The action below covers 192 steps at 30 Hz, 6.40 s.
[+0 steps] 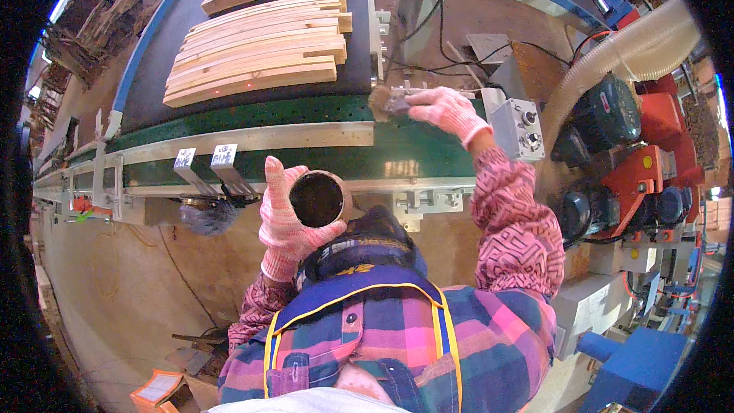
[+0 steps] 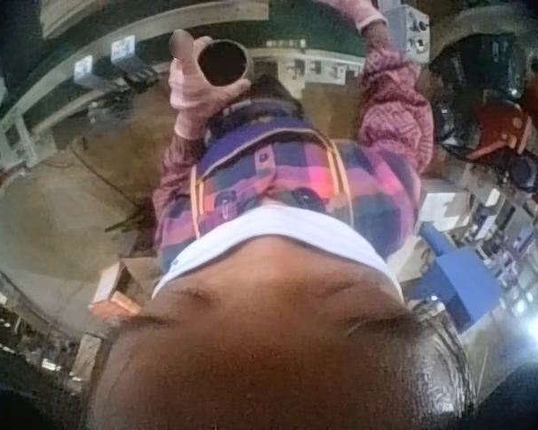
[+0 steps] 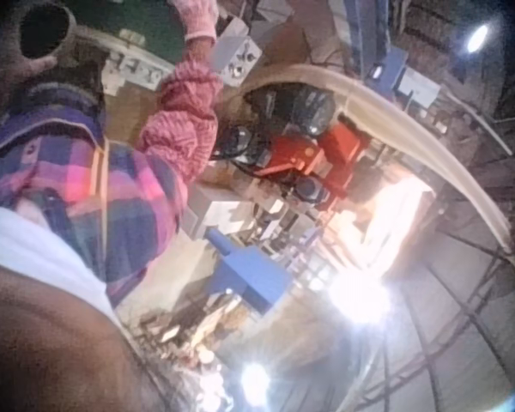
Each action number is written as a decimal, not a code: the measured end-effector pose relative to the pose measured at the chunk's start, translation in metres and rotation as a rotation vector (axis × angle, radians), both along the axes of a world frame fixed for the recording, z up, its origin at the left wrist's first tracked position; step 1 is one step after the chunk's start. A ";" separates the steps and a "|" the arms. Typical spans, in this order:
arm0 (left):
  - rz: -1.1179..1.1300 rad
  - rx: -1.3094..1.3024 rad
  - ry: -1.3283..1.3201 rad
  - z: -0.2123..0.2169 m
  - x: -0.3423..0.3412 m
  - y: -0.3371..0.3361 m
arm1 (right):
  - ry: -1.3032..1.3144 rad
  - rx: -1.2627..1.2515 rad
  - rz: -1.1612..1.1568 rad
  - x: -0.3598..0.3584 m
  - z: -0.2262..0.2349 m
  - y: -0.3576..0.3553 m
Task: The person applies a dark liquid finish to wooden planks moving on a conveyor belt using a brush and a small container. They then gather stacks of finished planks from a table and place them onto the conveyor belt for processing.
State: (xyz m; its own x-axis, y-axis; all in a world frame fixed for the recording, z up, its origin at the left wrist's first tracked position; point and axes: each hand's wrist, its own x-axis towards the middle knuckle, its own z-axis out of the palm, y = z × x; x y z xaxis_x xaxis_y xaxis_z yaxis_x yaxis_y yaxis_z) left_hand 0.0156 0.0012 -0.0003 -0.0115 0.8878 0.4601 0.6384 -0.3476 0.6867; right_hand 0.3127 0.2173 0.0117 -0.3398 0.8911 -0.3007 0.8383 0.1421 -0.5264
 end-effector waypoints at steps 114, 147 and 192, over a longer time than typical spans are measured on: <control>-0.033 0.031 0.000 0.016 0.010 -0.006 | -0.303 -0.022 0.044 0.061 0.045 0.016; -0.162 -0.036 -0.070 0.006 0.028 0.011 | -0.212 0.108 0.060 0.055 0.009 0.018; -0.141 -0.070 0.020 0.016 0.008 0.050 | -0.511 0.150 -0.123 0.114 0.090 0.022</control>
